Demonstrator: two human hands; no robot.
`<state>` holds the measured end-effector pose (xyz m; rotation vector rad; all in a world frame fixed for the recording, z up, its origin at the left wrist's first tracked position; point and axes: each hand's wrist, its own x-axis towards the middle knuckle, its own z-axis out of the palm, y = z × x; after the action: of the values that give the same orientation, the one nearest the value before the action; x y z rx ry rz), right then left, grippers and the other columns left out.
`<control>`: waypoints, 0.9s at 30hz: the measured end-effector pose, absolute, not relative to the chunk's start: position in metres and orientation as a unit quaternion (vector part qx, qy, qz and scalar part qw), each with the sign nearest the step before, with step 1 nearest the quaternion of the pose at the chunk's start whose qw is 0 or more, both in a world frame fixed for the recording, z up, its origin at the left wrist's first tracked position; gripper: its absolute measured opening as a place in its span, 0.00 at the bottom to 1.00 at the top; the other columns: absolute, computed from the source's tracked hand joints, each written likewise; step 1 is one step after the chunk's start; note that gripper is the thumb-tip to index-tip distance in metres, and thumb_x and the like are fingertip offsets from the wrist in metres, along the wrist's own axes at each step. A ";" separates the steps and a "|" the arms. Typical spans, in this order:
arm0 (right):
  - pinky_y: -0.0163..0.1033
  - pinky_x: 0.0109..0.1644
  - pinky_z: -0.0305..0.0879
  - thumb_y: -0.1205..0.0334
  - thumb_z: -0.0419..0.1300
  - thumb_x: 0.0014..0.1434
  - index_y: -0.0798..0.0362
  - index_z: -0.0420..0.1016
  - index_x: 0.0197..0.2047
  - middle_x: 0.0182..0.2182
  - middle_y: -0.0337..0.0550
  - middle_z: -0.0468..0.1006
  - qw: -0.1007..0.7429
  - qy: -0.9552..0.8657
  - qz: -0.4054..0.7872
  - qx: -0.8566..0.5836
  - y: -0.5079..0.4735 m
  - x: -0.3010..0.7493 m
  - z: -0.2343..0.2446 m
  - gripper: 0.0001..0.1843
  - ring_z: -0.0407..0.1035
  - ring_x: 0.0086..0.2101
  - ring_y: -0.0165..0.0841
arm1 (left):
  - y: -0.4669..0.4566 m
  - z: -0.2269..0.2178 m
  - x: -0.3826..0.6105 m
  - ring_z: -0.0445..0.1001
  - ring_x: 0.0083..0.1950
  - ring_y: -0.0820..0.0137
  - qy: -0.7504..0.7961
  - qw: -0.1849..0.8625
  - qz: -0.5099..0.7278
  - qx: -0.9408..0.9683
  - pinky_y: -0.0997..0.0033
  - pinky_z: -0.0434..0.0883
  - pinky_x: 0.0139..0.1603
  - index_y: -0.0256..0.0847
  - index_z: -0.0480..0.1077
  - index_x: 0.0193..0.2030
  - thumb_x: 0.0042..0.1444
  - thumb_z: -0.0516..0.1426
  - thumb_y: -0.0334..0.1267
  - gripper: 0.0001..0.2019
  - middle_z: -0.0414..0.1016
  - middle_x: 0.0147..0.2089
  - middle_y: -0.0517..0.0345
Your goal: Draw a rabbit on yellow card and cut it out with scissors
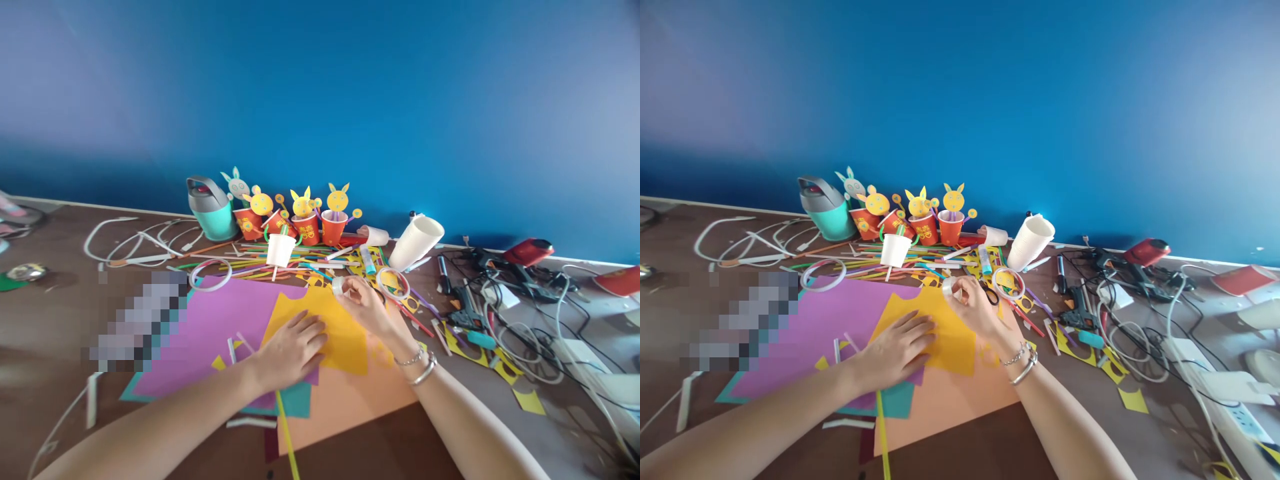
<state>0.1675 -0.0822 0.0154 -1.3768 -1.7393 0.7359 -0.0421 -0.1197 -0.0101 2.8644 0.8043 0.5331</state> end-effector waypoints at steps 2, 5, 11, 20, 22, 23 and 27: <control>0.44 0.49 0.68 0.62 0.56 0.57 0.51 0.66 0.32 0.41 0.47 0.73 0.378 -0.743 0.224 -0.506 -0.085 0.166 0.016 0.03 0.68 0.44 0.36 | -0.120 -0.011 -0.042 0.67 0.61 0.60 0.251 0.062 0.175 0.950 0.54 0.61 0.64 0.40 0.70 0.50 0.62 0.53 0.35 0.12 0.74 0.54 0.50; 0.46 0.56 0.65 0.68 0.55 0.55 0.51 0.68 0.35 0.47 0.49 0.72 0.322 -0.810 0.181 -0.456 -0.091 0.164 0.017 0.04 0.66 0.52 0.37 | -0.121 -0.008 -0.041 0.68 0.59 0.60 0.243 0.065 0.172 0.952 0.54 0.64 0.62 0.40 0.71 0.50 0.62 0.52 0.36 0.12 0.74 0.53 0.48; 0.50 0.62 0.59 0.73 0.53 0.55 0.53 0.70 0.47 0.56 0.51 0.68 0.214 -0.854 0.172 -0.441 -0.094 0.163 0.014 0.16 0.60 0.59 0.39 | -0.119 0.000 -0.040 0.70 0.43 0.64 0.235 0.073 0.159 0.956 0.62 0.69 0.47 0.41 0.72 0.43 0.62 0.52 0.37 0.09 0.74 0.38 0.52; 0.48 0.58 0.63 0.69 0.55 0.53 0.51 0.70 0.46 0.50 0.49 0.70 0.184 -0.860 0.145 -0.452 -0.103 0.157 0.012 0.16 0.65 0.52 0.40 | -0.120 0.000 -0.044 0.67 0.36 0.66 0.169 0.056 0.161 0.971 0.60 0.65 0.49 0.42 0.70 0.30 0.60 0.53 0.36 0.09 0.71 0.30 0.57; 0.49 0.57 0.64 0.68 0.55 0.52 0.53 0.68 0.47 0.48 0.51 0.71 0.184 -0.857 0.136 -0.461 -0.105 0.157 0.008 0.17 0.65 0.51 0.41 | -0.120 0.001 -0.044 0.67 0.34 0.67 0.171 0.056 0.170 0.969 0.62 0.66 0.46 0.41 0.69 0.29 0.60 0.52 0.35 0.10 0.71 0.29 0.57; 0.49 0.57 0.63 0.67 0.55 0.52 0.54 0.67 0.48 0.48 0.52 0.71 0.184 -0.857 0.128 -0.465 -0.105 0.156 0.006 0.18 0.65 0.51 0.42 | -0.120 0.001 -0.044 0.67 0.34 0.68 0.182 0.055 0.180 0.965 0.63 0.66 0.45 0.41 0.69 0.29 0.60 0.52 0.34 0.09 0.71 0.29 0.57; 0.51 0.60 0.60 0.68 0.54 0.51 0.56 0.66 0.49 0.48 0.55 0.70 0.188 -0.854 0.103 -0.475 -0.105 0.155 -0.002 0.20 0.63 0.53 0.45 | -0.119 0.004 -0.044 0.70 0.41 0.65 0.289 0.042 0.246 0.924 0.65 0.67 0.44 0.40 0.68 0.38 0.60 0.51 0.30 0.06 0.73 0.39 0.53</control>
<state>0.1551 -0.1054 -0.0020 -1.3358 -2.4021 0.2896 -0.0438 -0.1194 0.0037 2.8276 0.8850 0.7518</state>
